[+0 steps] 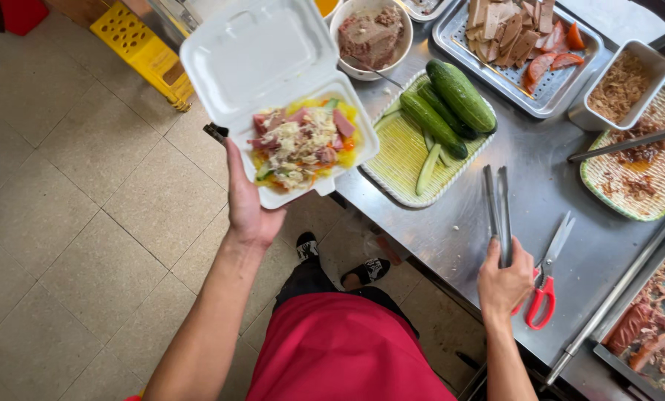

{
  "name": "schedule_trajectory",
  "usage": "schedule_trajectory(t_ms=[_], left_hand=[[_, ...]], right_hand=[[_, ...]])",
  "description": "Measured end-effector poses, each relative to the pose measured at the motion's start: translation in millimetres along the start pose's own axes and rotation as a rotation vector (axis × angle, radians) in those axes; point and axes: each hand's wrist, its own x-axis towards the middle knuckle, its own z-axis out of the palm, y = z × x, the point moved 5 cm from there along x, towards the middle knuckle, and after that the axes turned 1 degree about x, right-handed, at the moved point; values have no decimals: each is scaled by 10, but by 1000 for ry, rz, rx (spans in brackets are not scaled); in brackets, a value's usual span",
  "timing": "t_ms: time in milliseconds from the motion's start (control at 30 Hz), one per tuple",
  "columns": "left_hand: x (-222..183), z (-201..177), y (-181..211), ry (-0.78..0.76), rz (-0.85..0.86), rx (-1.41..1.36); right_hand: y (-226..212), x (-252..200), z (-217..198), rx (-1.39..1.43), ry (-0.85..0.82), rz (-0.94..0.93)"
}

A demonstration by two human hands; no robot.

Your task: The person cuts a bread roll, spreads pâté and sauce inside, and adds meat and vegetables; then the person scoops sticky rice into a container and tops it with sauce, meat, and vegetables.

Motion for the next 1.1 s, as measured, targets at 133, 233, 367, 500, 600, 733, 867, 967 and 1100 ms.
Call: schedule_trajectory(t_ms=[133,233,367,500,600,733,867,967,1100], left_hand=[[-131,-494,360,35,102,-46],[-228,-839,520,74,117,-37],[-242,-1198,615,136,125,-7],[-162,-1443,598,111,95,-40],[-109,-1550,579,59,89,-96],[-15,-1637,629,13,102,-183],[17,-1730,681,55,24,-117],[25,-1734,709,15,23,-164],[18,-1711,725,20,35,-128]], right_hand=[[-240,-143,180,-269,3,-43],[-957,-9,200,-52,-27,-184],[-2352,242,737,462,-449,-305],[-3377,323,1720,846,-779,-61],[-3710,493,2236,1106,-775,183],[-3963,663,2081,915,-594,-40],[-4342,769,1374,591,-393,-654],[-4425,897,1225,561,-398,-682],[-4301,1159,1472,666,-447,-478]])
